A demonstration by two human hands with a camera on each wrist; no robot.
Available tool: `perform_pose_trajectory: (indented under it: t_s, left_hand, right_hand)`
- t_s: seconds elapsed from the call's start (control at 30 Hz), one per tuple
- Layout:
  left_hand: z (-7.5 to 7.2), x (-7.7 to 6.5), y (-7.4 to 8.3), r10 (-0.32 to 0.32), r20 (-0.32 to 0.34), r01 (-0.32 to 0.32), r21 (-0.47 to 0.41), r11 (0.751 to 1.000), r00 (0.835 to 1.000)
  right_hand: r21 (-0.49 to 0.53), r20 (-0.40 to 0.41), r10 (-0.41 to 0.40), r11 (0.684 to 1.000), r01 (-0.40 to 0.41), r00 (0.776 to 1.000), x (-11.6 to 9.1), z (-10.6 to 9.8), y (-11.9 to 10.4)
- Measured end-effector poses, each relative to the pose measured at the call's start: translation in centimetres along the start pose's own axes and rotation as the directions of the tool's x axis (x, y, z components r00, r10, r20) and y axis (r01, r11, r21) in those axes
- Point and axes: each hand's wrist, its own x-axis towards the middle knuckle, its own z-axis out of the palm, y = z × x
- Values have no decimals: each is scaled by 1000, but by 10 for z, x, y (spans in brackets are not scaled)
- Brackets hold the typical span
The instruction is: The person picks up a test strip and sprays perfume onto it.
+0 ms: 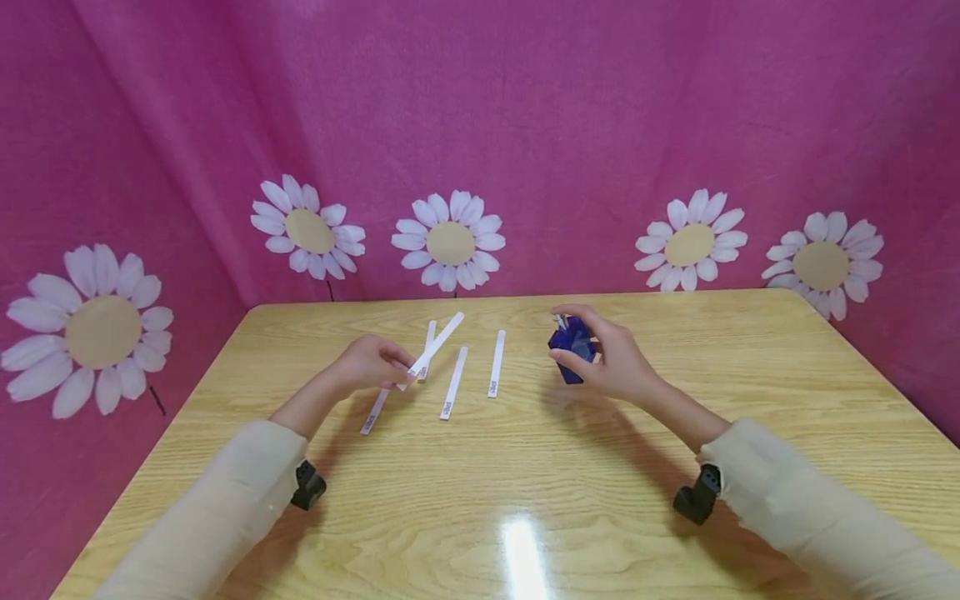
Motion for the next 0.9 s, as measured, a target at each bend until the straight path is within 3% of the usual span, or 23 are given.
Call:
perform_pose_trajectory:
  t_s: [0.47, 0.9]
  left_hand:
    - [4, -6, 16, 12, 9, -12, -4, 1000, 1000]
    - [9, -12, 28, 40, 6, -40, -25, 999, 999]
  right_hand:
    - [-13, -40, -12, 1000, 11, 999, 7, 3, -26]
    - [-66, -96, -52, 997, 46, 994, 8, 6, -35]
